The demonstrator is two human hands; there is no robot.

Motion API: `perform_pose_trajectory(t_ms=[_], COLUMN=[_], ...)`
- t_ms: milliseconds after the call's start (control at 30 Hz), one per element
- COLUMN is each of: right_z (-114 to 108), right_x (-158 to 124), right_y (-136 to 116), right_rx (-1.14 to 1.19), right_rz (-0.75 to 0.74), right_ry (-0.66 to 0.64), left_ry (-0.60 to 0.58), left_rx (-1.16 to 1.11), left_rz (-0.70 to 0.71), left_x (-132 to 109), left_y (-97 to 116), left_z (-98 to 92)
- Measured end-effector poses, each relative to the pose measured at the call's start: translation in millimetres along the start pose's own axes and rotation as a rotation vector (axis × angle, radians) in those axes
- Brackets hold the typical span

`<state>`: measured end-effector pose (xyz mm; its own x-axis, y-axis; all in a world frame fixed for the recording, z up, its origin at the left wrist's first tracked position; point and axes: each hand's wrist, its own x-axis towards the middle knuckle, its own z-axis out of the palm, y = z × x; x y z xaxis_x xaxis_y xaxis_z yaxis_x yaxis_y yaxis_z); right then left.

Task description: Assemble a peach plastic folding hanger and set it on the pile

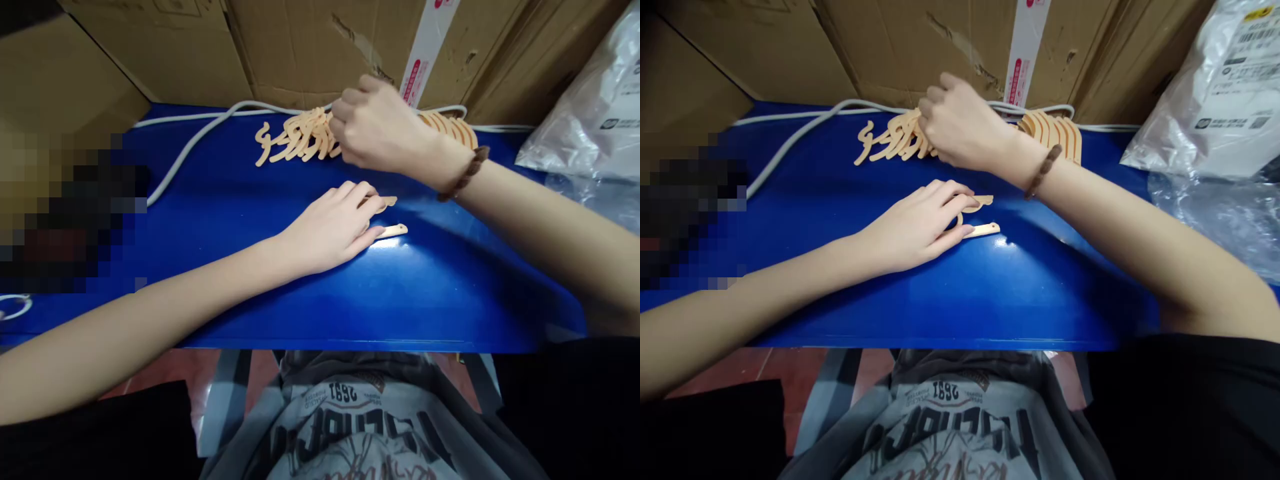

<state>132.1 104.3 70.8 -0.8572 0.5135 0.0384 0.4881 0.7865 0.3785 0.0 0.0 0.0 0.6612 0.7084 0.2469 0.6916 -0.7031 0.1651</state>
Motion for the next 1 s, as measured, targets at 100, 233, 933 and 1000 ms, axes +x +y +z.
perform_pose_trajectory(t_ms=[100,233,933,1000], right_z=[-19.9,-44.5,21.0,26.7], right_x=[-14.0,-65.5,-168.5,-166.5], right_y=[9.1,21.7,-39.7,-38.1], right_rx=[-0.042,-0.039,0.939,0.958], right_rz=[0.088,0.348,0.52,0.546], right_ry=[0.057,0.229,0.824,0.875], left_ry=[-0.006,-0.026,0.186,0.179], left_rx=[0.003,-0.006,-0.083,-0.072], left_rz=[-0.015,-0.02,0.076,0.084], left_x=[-0.2,-0.1,-1.9,-2.0], left_y=[0.6,0.9,-0.3,0.4], left_z=[-1.0,-1.9,-8.2,-8.8])
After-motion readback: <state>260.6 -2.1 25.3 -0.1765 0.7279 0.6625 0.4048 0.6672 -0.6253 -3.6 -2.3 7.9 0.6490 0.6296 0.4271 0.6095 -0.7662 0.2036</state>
